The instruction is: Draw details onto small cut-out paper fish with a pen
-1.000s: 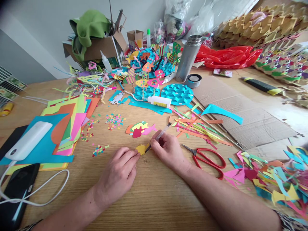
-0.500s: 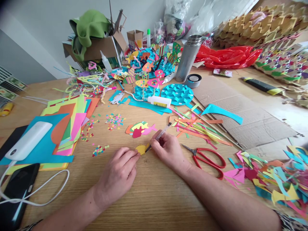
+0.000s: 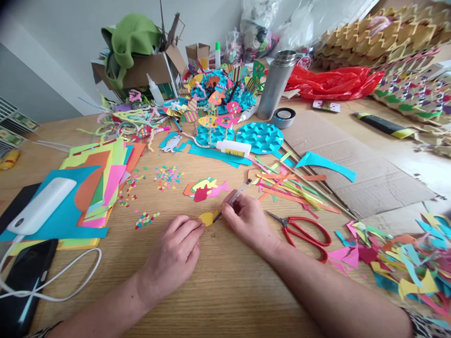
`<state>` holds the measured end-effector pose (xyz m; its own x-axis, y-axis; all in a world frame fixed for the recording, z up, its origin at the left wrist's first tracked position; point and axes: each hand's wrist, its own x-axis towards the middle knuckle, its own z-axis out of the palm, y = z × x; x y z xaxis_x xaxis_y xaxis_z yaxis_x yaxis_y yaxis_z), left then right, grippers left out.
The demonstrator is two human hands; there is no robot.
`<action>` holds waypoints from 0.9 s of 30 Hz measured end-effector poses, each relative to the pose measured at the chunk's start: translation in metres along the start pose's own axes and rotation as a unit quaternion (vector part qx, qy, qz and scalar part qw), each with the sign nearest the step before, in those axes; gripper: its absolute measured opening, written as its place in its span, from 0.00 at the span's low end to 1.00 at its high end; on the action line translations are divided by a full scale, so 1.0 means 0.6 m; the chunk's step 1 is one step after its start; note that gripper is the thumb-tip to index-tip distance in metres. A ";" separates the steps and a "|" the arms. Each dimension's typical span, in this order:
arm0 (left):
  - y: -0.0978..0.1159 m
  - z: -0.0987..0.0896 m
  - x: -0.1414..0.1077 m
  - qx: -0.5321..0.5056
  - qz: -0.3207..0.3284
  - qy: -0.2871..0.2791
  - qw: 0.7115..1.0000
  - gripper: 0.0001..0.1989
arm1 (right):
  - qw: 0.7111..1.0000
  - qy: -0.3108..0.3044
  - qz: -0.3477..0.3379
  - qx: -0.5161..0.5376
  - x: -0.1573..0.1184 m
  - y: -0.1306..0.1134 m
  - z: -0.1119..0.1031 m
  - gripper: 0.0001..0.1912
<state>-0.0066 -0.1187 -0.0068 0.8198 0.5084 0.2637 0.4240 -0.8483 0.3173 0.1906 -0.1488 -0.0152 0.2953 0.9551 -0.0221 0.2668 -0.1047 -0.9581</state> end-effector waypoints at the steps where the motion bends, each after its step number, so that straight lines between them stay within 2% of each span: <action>1: 0.000 0.000 0.000 0.000 0.000 0.000 1.000 0.14 | 1.000 0.001 0.001 -0.001 0.000 0.000 0.000 0.07; 6: -0.001 0.000 0.000 0.004 0.001 -0.001 1.000 0.14 | 1.000 0.020 0.003 0.006 0.000 -0.002 0.001 0.08; 14: -0.001 0.002 0.001 0.004 0.002 0.002 1.000 0.13 | 1.000 0.007 0.003 -0.004 -0.001 -0.003 0.000 0.08; 20: -0.001 0.001 -0.001 0.003 0.001 0.001 1.000 0.15 | 1.000 0.021 0.008 0.004 -0.001 -0.001 0.002 0.08; 27: -0.003 0.002 0.000 0.005 0.001 -0.005 1.000 0.14 | 1.000 0.001 0.008 0.004 -0.001 -0.005 0.001 0.06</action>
<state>-0.0067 -0.1174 -0.0087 0.8242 0.5054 0.2557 0.4265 -0.8508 0.3069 0.1891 -0.1490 -0.0125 0.3020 0.9526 -0.0360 0.2553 -0.1172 -0.9597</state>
